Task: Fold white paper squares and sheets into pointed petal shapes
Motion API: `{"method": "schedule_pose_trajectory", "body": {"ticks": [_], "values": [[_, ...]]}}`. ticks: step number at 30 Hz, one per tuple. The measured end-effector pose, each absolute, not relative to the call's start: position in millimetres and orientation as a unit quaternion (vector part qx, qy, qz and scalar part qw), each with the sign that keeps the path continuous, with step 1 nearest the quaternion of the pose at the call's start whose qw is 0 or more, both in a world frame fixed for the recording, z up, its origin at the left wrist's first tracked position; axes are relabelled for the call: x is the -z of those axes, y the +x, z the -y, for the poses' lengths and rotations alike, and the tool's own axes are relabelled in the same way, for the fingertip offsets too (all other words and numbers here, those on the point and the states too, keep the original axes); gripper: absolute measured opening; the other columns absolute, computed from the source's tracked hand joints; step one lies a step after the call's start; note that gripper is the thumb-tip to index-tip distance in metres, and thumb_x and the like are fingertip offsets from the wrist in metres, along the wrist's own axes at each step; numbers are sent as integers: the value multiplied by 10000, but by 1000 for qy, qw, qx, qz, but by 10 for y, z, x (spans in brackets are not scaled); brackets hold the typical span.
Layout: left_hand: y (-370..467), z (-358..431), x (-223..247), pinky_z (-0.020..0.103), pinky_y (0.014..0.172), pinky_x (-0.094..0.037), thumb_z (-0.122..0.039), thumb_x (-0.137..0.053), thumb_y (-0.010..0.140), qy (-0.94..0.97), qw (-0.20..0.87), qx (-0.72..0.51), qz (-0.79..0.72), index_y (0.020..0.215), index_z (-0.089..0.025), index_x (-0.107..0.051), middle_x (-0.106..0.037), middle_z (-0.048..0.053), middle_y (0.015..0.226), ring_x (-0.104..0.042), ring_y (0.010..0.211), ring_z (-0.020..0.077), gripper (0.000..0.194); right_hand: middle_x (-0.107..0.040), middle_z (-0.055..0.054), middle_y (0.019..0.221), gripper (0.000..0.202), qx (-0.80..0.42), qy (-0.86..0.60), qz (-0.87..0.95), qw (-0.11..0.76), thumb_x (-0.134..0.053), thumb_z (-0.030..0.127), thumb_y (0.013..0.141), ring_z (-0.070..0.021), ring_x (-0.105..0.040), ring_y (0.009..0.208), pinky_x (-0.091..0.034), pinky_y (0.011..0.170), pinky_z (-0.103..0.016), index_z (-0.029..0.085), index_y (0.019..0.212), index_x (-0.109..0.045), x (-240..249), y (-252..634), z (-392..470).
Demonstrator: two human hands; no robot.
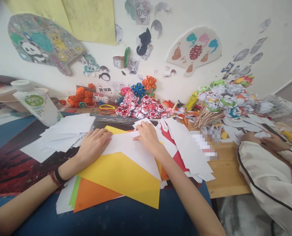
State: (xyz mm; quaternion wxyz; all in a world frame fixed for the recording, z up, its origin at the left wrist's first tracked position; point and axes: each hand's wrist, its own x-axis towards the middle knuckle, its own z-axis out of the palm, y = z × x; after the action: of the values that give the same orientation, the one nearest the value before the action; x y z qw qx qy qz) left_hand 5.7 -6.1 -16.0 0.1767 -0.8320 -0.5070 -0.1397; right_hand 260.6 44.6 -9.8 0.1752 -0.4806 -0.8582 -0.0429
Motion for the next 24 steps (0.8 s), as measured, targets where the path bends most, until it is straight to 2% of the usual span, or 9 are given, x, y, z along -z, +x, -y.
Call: {"method": "schedule_pose_trajectory", "body": {"ticks": [4,7,9,12,16,18,21,24], "values": [[69,266,72,384,788,-397,-171,-429,946,-885,150,199,394,1056,-150,-606,-660,83,1017,-572,906,236,209,-660,-16,829,21,-55,-496,846,190,-704,211,792,-174,-584,779,-368,680,-273,207,800,-684,-30,2690,-589],[104,534,19,348,846,-404,-141,-394,957,-947,38,191,257,1069,-168,-604,-662,68,1099,-577,1000,208,239,-685,-3,762,30,-145,-495,825,232,-679,187,778,-160,-604,721,-401,680,-262,205,777,-703,-122,2874,-670],[138,696,10,352,933,-387,-237,-422,970,-961,-11,157,226,1183,-197,-571,-609,51,1269,-535,1147,219,263,-687,-10,734,37,-192,-487,803,285,-669,174,747,-165,-620,719,-437,702,-268,187,749,-703,-187,3034,-709],[180,841,44,379,1052,-318,-369,-416,975,-970,-14,99,222,1355,-244,-457,-445,9,1462,-414,1321,238,402,-697,-26,751,84,-255,-475,751,382,-690,249,719,-166,-634,705,-472,717,-283,168,743,-700,-301,3280,-728],[246,928,131,378,1101,-289,-333,-338,1000,-960,-26,68,269,1447,-271,-335,-338,-2,1520,-326,1391,222,451,-694,-26,771,221,-292,-483,616,550,-781,326,624,-145,-617,671,-473,626,-250,179,764,-694,-471,3546,-679],[317,981,165,390,1101,-299,-331,-334,999,-950,-28,76,303,1455,-282,-323,-340,2,1518,-330,1390,231,459,-685,-22,770,253,-306,-491,561,593,-795,347,608,-133,-594,632,-441,548,-229,192,779,-694,-531,3622,-642],[465,1069,188,425,1090,-323,-392,-374,980,-937,-29,93,334,1459,-279,-320,-358,30,1508,-344,1381,262,495,-682,-31,777,267,-341,-495,545,585,-795,359,611,-132,-580,622,-420,532,-229,194,796,-696,-540,3634,-602],[594,1112,193,458,1071,-345,-395,-409,964,-933,-29,93,346,1462,-251,-319,-347,75,1510,-334,1383,292,526,-686,-42,814,285,-368,-485,598,522,-781,367,631,-146,-597,682,-447,607,-250,171,819,-696,-442,3526,-594]]}}
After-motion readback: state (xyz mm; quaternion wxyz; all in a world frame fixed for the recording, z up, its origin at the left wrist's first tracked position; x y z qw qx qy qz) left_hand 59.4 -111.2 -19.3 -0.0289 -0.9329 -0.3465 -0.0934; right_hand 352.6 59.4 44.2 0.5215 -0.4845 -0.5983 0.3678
